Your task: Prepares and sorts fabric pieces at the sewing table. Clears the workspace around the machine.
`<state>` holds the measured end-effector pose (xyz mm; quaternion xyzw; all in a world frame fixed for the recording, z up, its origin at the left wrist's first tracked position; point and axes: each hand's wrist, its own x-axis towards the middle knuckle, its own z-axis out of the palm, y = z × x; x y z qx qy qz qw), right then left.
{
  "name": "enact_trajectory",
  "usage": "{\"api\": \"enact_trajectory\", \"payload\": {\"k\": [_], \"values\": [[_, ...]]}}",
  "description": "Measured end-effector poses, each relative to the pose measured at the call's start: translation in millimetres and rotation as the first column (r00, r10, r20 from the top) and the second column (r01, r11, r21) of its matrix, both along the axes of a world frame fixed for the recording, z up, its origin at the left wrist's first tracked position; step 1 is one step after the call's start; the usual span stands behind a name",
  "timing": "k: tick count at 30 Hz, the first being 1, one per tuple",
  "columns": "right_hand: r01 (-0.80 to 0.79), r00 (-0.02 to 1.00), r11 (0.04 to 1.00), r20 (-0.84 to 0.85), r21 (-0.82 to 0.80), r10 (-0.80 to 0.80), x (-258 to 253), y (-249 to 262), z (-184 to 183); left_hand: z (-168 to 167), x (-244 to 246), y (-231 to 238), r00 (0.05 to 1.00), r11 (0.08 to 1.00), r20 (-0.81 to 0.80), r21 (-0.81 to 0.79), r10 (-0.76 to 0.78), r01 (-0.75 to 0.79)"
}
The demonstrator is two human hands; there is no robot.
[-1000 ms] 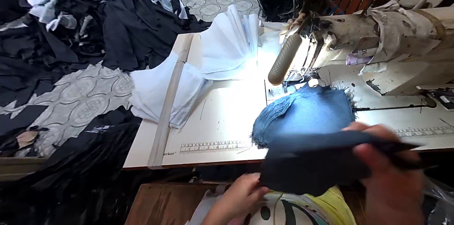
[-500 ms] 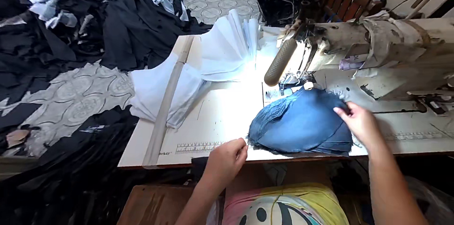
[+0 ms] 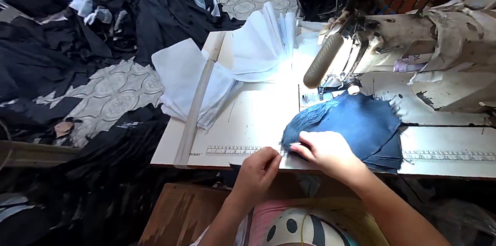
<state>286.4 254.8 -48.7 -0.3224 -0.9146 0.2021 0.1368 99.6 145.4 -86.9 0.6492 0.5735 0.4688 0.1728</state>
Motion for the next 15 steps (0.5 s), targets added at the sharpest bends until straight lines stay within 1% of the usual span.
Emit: {"api": "enact_trajectory", "payload": {"k": [1, 2, 3, 4, 5, 6, 7, 8, 9, 10, 11, 12, 13, 14, 15], "values": [[-0.043, 0.982, 0.998, -0.186, -0.044, 0.034, 5, -2, 0, 1, -1, -4, 0.969, 0.997, 0.234, 0.017, -0.073, 0.071], [-0.120, 0.927, 0.988, -0.366, -0.095, 0.078, 6, -7, -2, 6, 0, -8, 0.875, 0.987, 0.457, 0.052, -0.157, 0.151], [-0.214, 0.859, 0.963, -0.501, -0.164, 0.105, 2, -18, -5, 14, 3, -11, 0.739, 0.965, 0.622, 0.133, -0.259, 0.225], [-0.292, 0.798, 0.933, -0.591, -0.212, 0.116, -6, -32, -11, 23, 7, -13, 0.595, 0.934, 0.721, 0.238, -0.355, 0.268], [-0.340, 0.755, 0.911, -0.645, -0.233, 0.117, -14, -45, -19, 31, 10, -14, 0.479, 0.904, 0.769, 0.332, -0.424, 0.269], [-0.348, 0.724, 0.909, -0.681, -0.229, 0.106, -22, -55, -27, 36, 13, -11, 0.406, 0.885, 0.787, 0.398, -0.465, 0.241], [-0.326, 0.697, 0.921, -0.712, -0.212, 0.083, -28, -60, -34, 38, 15, -8, 0.383, 0.880, 0.793, 0.429, -0.474, 0.201], [-0.310, 0.662, 0.930, -0.747, -0.199, 0.060, -30, -62, -35, 35, 15, -4, 0.412, 0.887, 0.787, 0.426, -0.460, 0.176], [-0.302, 0.611, 0.935, -0.791, -0.187, 0.039, -28, -61, -29, 26, 14, -2, 0.500, 0.903, 0.753, 0.381, -0.428, 0.199], [-0.298, 0.553, 0.941, -0.832, -0.161, 0.033, -22, -59, -17, 13, 12, -6, 0.620, 0.921, 0.681, 0.285, -0.390, 0.265], [-0.279, 0.510, 0.952, -0.859, -0.124, 0.038, -12, -56, -1, -2, 14, -16, 0.741, 0.940, 0.584, 0.137, -0.332, 0.312], [-0.221, 0.487, 0.972, -0.873, -0.082, 0.037, 3, -52, 17, -14, 19, -26, 0.843, 0.950, 0.465, -0.008, -0.272, 0.311], [-0.111, 0.469, 0.993, -0.883, -0.042, 0.015, 21, -48, 34, -28, 22, -33, 0.907, 0.942, 0.325, -0.105, -0.269, 0.318], [0.042, 0.437, 0.999, -0.899, -0.009, -0.027, 39, -43, 46, -40, 21, -37, 0.934, 0.930, 0.205, -0.167, -0.292, 0.328], [0.207, 0.364, 0.978, -0.928, -0.002, -0.079, 55, -36, 54, -48, 17, -41, 0.946, 0.932, 0.141, -0.179, -0.294, 0.316]]}}
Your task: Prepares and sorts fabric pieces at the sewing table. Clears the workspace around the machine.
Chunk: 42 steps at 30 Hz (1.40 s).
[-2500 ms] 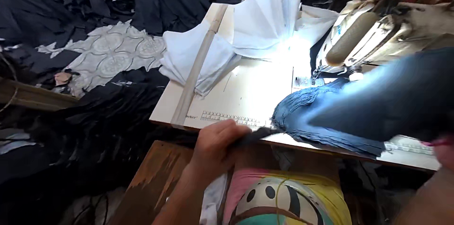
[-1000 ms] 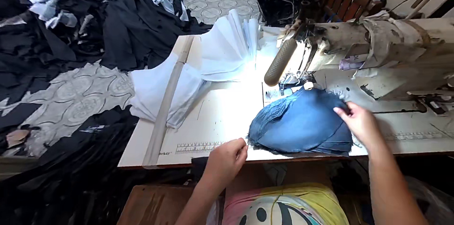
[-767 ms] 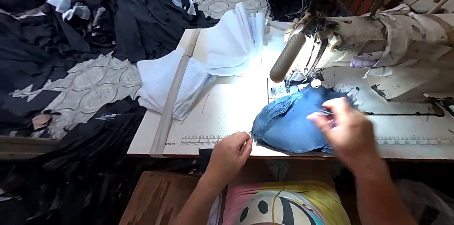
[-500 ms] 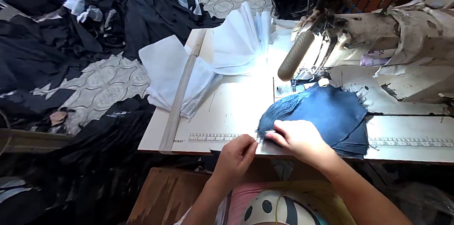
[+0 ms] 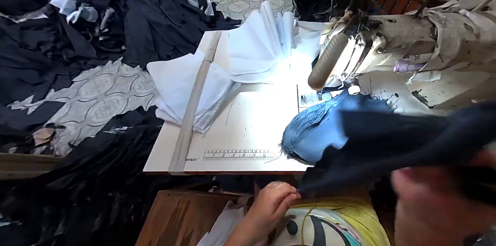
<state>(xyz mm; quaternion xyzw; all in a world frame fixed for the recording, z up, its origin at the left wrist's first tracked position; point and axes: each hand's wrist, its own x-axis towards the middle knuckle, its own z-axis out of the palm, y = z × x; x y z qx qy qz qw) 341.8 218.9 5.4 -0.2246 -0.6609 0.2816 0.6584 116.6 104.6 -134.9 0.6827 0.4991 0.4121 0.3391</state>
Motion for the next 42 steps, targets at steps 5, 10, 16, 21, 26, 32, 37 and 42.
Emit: {"api": "enact_trajectory", "payload": {"k": [5, 10, 16, 21, 26, 32, 37, 42], "values": [[0.371, 0.887, 0.926, 0.268, 0.073, -0.377, 64, 44, -3, 34, -30, 8, 0.982, 0.943, 0.093, 0.276, 0.164, -0.184], [0.661, 0.427, 0.734, 0.881, -0.152, -0.202, 59, 65, -44, 45, -25, 36, 0.843, 0.948, -0.435, 0.123, 0.318, -0.294], [0.673, 0.502, 0.732, 0.790, -0.100, -0.353, 76, 71, -44, 44, -21, 33, 0.853, 0.938, -0.391, 0.121, 0.345, -0.325], [0.586, 0.540, 0.753, 0.837, -0.297, -0.090, 77, 101, -57, 42, -19, 34, 0.854, 0.945, -0.406, 0.088, 0.324, -0.316], [0.630, 0.526, 0.770, 0.784, -0.100, -0.329, 69, 90, -43, 42, -18, 31, 0.899, 0.948, -0.300, 0.116, 0.319, -0.297], [0.026, 0.447, 0.997, 0.891, 0.076, -0.079, -26, 22, -31, 36, -6, 34, 0.864, 0.916, -0.317, 0.231, 0.391, -0.329], [-0.040, 0.102, 0.972, 0.967, -0.230, 0.233, -70, 20, -50, 33, -5, 30, 0.886, 0.900, -0.239, 0.287, 0.398, -0.327], [-0.240, 0.686, 0.958, 0.671, -0.157, 0.282, -54, 9, -55, 40, -19, 20, 0.920, 0.956, 0.358, 0.175, 0.159, -0.233]]}}
